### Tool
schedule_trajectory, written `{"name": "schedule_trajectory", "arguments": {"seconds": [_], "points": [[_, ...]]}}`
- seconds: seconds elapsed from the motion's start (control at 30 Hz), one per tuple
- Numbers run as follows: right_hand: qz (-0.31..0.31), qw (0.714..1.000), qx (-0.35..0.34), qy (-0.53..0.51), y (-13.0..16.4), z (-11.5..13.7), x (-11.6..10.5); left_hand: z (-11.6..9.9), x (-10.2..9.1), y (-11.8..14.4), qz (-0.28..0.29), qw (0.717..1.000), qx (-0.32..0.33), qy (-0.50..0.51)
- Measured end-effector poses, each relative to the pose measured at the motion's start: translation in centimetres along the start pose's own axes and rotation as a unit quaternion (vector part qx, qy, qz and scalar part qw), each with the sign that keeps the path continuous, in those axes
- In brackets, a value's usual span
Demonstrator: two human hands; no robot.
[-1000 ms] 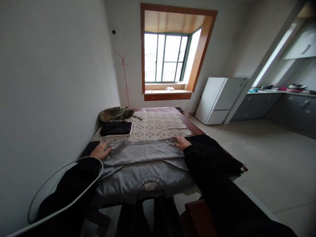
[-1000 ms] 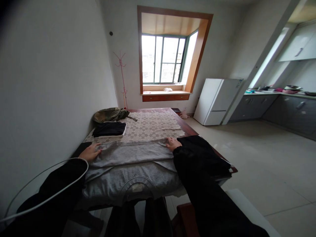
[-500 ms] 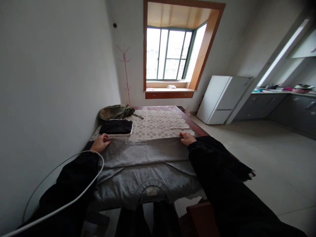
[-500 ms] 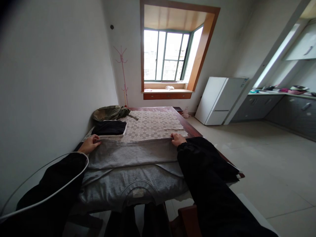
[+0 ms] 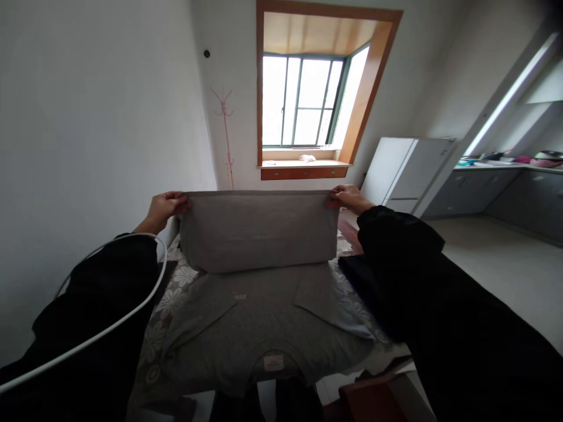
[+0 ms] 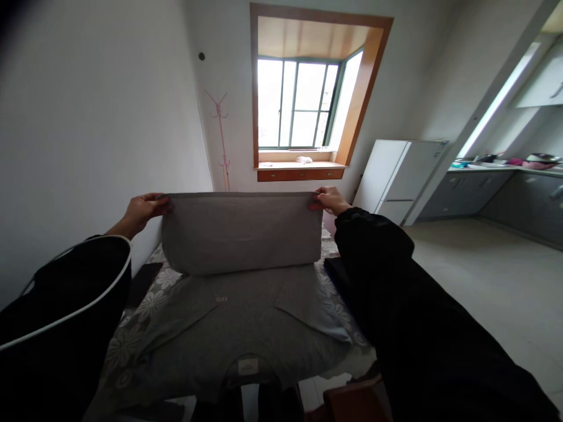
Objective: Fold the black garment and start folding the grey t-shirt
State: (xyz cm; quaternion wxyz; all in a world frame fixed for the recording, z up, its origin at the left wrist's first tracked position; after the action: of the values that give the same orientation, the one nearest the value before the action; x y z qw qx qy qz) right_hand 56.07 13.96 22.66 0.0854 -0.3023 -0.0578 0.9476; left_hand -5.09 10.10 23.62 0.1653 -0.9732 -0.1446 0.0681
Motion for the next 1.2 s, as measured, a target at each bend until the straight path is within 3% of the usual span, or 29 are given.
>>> {"name": "schedule_trajectory", "arguments": {"seconds": [0.1, 0.2, 0.3, 0.4, 0.57, 0.67, 0.77, 0.83, 0.93, 1.07, 1.2], "points": [[-0.062, 0.995, -0.071, -0.028, -1.9, 2.0, 1.2, -0.4, 2.5, -1.9, -0.027, 0.997, 0.063, 0.042], [-0.056, 0.988, -0.132, 0.057, -1.2, 2.3, 3.8, 0.6, 5.0, -1.0, 0.004, 0.994, 0.108, 0.006], [0.007, 0.965, -0.156, 0.209, 2.3, 0.6, 7.4, 3.4, 6.9, 2.8, 0.105, 0.985, 0.088, -0.103], [0.073, 0.947, -0.174, 0.261, 8.4, -2.1, 10.3, 6.2, 7.0, 9.2, 0.185, 0.955, 0.083, -0.216], [0.152, 0.937, -0.198, 0.245, 21.5, -7.3, 12.1, 9.4, 4.1, 22.2, 0.259, 0.92, 0.044, -0.291], [0.091, 0.954, -0.155, 0.24, 28.5, -11.0, 10.4, 10.7, 0.5, 28.6, 0.235, 0.911, 0.022, -0.339], [-0.015, 0.963, -0.11, 0.245, 33.7, -14.3, 8.2, 11.5, -3.7, 32.6, 0.141, 0.91, 0.003, -0.39], [-0.055, 0.961, -0.101, 0.253, 36.0, -15.7, 7.6, 11.6, -5.7, 34.5, 0.076, 0.908, -0.005, -0.412], [-0.066, 0.952, -0.104, 0.281, 37.9, -16.7, 7.9, 11.3, -6.7, 36.1, 0.038, 0.91, -0.026, -0.412], [-0.1, 0.94, -0.046, 0.323, 38.0, -17.3, 7.9, 11.2, -6.7, 35.9, 0.04, 0.925, -0.112, -0.36], [-0.094, 0.969, -0.032, 0.226, 36.8, -17.3, 7.7, 10.9, -5.9, 34.0, 0.098, 0.933, -0.145, -0.315]]}}
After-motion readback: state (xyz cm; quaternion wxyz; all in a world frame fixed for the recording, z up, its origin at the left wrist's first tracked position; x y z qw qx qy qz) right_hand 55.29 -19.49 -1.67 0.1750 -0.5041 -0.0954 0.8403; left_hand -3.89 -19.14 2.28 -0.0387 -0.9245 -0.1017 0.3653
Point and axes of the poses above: each hand's wrist, its own y-axis away from the middle knuckle, its own x-axis out of the palm, z = x × y, the point moved 6 cm from there along -y, towards the middle knuckle, and after that the axes turned 8 degrees about y, right-handed, at the moved point
